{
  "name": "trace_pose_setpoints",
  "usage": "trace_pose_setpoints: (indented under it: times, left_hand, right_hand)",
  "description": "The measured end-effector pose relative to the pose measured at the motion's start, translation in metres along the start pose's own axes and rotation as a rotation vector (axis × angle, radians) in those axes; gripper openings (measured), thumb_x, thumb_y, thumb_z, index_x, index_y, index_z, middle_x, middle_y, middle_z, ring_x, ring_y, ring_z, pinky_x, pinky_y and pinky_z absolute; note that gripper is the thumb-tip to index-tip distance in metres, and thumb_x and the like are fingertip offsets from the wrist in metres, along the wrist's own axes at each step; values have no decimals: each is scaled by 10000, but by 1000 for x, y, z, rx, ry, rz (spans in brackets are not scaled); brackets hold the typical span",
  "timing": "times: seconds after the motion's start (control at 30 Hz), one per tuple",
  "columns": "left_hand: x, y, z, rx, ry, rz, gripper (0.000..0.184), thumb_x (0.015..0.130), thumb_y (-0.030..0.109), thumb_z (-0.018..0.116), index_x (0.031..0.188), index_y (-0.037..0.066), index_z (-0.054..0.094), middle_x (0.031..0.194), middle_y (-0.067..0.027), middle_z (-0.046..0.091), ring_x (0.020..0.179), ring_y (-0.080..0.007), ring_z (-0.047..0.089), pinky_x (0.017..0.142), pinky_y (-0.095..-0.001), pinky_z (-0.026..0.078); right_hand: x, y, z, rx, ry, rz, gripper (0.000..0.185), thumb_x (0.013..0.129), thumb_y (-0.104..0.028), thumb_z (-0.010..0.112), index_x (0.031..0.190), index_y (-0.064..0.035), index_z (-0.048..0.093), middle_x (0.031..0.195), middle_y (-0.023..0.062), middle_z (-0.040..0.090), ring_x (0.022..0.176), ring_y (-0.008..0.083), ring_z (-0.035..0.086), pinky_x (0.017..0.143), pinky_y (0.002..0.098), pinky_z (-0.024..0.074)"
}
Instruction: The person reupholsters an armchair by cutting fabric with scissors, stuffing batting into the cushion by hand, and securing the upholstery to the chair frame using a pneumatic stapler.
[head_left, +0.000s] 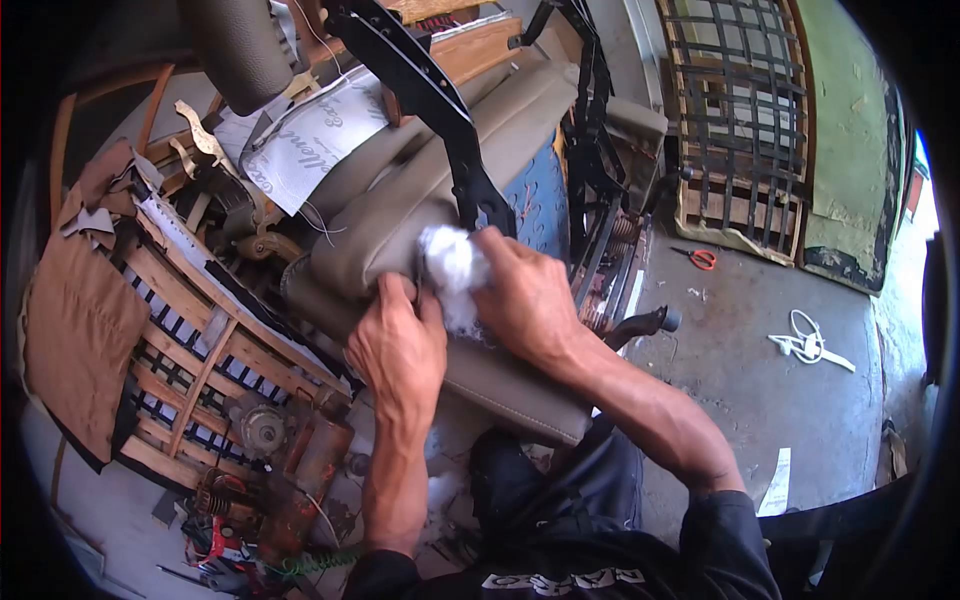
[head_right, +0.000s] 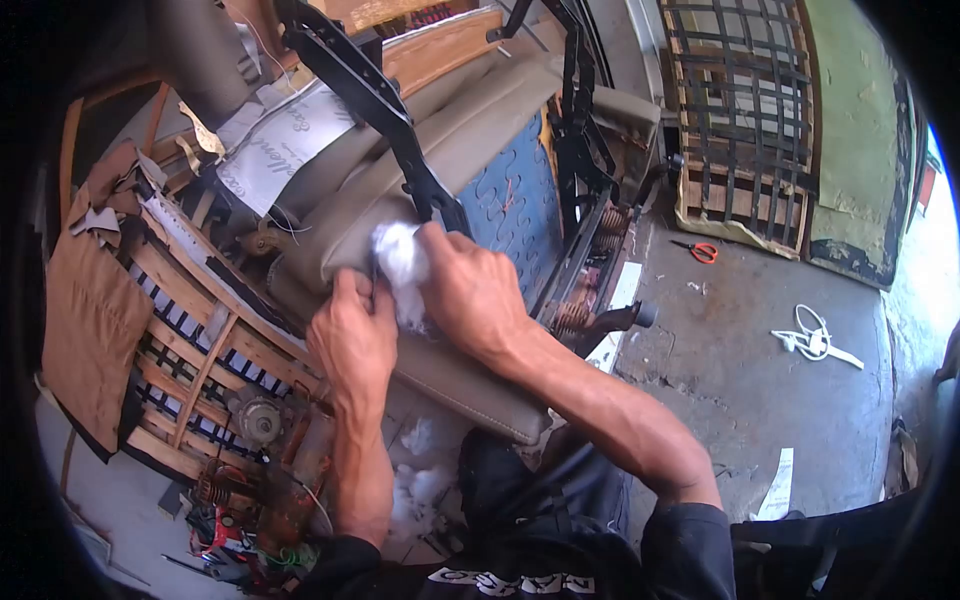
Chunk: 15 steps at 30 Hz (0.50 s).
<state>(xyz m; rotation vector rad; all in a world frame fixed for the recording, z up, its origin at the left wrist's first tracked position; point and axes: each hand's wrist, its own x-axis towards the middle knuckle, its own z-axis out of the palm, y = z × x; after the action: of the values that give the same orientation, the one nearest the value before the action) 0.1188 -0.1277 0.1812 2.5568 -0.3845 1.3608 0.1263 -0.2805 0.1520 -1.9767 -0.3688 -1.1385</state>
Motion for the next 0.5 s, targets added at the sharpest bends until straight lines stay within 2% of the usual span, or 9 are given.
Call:
trace_pose_setpoints:
  times: [0.1,0.17,0.2,0.23,0.27,0.3,0.37,0.43,0.5]
  left_hand:
    - [-17,6,1,-166,0,-63,147,869,114,725,849,35,603,709,-138,673,598,-318,666,589,-428,501]
    - [-22,8,9,-425,91,-157,123,893,78,691,868,52,573,666,-101,639,586,-317,655,551,-427,491]
    - [-23,7,7,-436,106,-155,89,894,29,685,889,10,598,697,-95,653,590,-234,654,579,-369,503]
    - [-27,6,11,-444,119,-166,89,894,29,685,889,10,598,697,-95,653,590,-234,654,579,-369,503]
    - [-31,5,18,-479,148,-100,86,895,29,684,911,7,603,725,-101,659,612,-237,661,587,-371,506]
    - [-36,4,23,-511,184,-39,87,896,29,683,933,4,608,753,-107,666,634,-241,667,595,-372,510]
    - [-39,2,25,-539,160,-12,113,883,27,686,977,10,623,805,-123,672,682,-278,672,614,-386,519]
    - [-37,5,23,-544,139,35,84,905,33,660,977,25,619,819,-155,655,714,-350,666,625,-430,525]
    - [-37,3,28,-583,137,27,95,913,44,658,994,15,619,823,-165,656,719,-355,669,625,-431,530]
  right_hand:
    - [10,0,19,-36,-94,-47,317,776,-56,660,1071,-17,553,887,239,667,781,469,665,668,551,533]
    - [21,-1,25,-51,-159,-59,297,775,-49,647,1058,-4,570,917,250,675,797,472,665,678,551,531]
    - [27,-1,25,133,-247,77,284,780,-56,633,1052,6,584,932,258,677,786,443,680,691,531,532]
    - [33,-3,25,315,-337,213,274,784,-62,618,1046,16,598,946,266,679,775,414,695,704,510,534]
    - [32,-3,21,491,-419,316,260,802,-96,600,1032,22,623,948,218,691,774,295,685,726,438,527]
    - [29,4,23,719,-507,442,238,797,-96,621,1004,20,628,906,120,665,838,188,628,769,351,506]
    - [28,18,19,1211,-667,592,239,780,-70,632,1005,12,633,905,59,644,869,165,614,809,312,485]
    - [34,25,16,1360,-799,573,249,766,-34,669,1011,-5,635,910,49,645,859,137,600,812,298,479]
    - [49,28,21,1302,-1017,569,251,799,-53,707,1038,-13,641,943,49,664,887,117,615,787,283,485]
